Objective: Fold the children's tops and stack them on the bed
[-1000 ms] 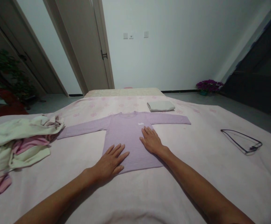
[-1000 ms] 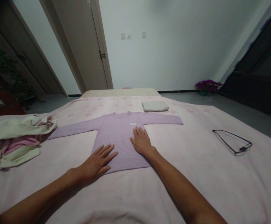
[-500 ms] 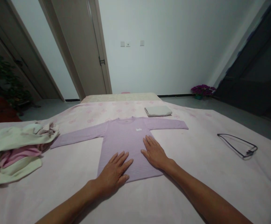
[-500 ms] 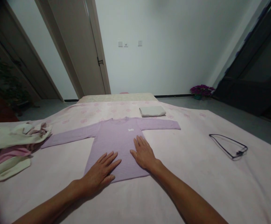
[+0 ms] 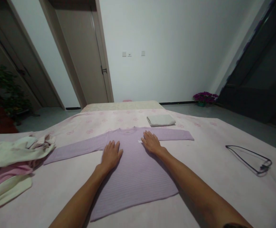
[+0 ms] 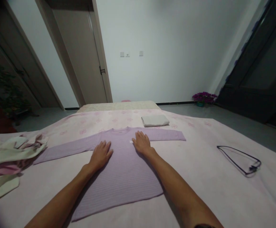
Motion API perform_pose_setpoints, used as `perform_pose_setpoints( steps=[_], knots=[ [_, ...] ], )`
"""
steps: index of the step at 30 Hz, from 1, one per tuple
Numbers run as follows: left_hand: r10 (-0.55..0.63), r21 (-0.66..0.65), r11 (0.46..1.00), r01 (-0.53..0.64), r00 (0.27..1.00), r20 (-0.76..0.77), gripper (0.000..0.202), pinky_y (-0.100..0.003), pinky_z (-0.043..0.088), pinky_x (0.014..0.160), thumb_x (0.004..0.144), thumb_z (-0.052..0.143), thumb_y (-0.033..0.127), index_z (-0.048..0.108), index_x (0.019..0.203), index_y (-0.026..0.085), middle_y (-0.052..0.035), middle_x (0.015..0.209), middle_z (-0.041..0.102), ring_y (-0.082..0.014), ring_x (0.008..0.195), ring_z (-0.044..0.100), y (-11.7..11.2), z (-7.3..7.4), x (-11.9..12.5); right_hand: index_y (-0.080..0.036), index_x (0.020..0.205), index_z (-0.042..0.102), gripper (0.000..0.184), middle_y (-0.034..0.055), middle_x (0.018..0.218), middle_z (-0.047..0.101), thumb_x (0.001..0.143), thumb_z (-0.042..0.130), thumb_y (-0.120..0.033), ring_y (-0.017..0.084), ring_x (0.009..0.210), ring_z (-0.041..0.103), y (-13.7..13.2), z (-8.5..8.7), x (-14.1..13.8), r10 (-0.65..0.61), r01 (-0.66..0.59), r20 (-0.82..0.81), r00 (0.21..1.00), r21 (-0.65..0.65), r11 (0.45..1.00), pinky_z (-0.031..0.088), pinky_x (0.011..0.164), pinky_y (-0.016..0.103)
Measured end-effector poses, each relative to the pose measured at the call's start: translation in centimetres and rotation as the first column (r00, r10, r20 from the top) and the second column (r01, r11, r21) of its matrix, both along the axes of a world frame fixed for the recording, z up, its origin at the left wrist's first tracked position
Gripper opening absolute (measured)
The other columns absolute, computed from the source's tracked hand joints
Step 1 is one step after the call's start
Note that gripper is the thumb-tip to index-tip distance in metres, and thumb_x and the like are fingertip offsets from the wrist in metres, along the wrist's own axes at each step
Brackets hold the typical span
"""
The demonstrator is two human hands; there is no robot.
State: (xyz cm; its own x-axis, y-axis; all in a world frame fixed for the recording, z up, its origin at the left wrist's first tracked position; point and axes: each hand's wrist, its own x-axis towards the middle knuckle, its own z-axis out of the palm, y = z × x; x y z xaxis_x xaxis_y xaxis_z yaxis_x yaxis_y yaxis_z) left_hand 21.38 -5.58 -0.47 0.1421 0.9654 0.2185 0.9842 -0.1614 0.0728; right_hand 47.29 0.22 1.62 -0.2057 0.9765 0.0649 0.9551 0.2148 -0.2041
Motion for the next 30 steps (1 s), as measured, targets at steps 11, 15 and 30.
perform_pose_setpoints(
  steps=[11, 15, 30],
  knots=[
    [-0.016, 0.037, 0.999, 0.017, 1.000, -0.020, 0.054, -0.052, 0.030, 0.114, 0.099, 0.039, 0.044, 0.047, 0.146, 0.019, -0.0184, 0.154, 0.041, -0.0337, 0.143, 0.037, 0.6, -1.4, -0.4, -0.013, 0.155, 0.027, 0.067, 0.0149, 0.163, 0.019, 0.102, 0.024, -0.054, 0.024, 0.151, 0.012, 7.4, -2.6, 0.3, 0.003, -0.001, 0.041, 0.999, -0.045, 0.999, 0.007, 0.120, 0.046],
    [-0.020, 0.029, 0.999, 0.019, 1.000, 0.007, 0.054, -0.052, 0.028, 0.115, 0.098, 0.040, 0.043, 0.047, 0.146, 0.018, -0.0180, 0.154, 0.041, -0.0335, 0.144, 0.036, 0.7, -1.5, -0.5, -0.011, 0.155, 0.026, 0.068, 0.0148, 0.163, 0.019, 0.102, 0.019, -0.052, 0.022, 0.151, 0.013, 8.4, -2.8, 1.9, -0.020, 0.022, 0.052, 0.998, -0.030, 0.999, 0.009, 0.120, 0.044],
    [-0.008, 0.006, 1.000, 0.008, 1.000, 0.026, 0.055, -0.052, 0.025, 0.117, 0.099, 0.039, 0.044, 0.046, 0.147, 0.018, -0.0164, 0.155, 0.040, -0.0331, 0.146, 0.032, 0.7, -1.5, -0.5, -0.011, 0.154, 0.031, 0.065, 0.0134, 0.162, 0.025, 0.101, 0.018, -0.046, 0.025, 0.150, 0.019, 6.3, -5.1, 18.1, -0.336, 0.327, 0.177, 0.925, 0.078, 0.942, 0.016, 0.120, 0.045]
  ],
)
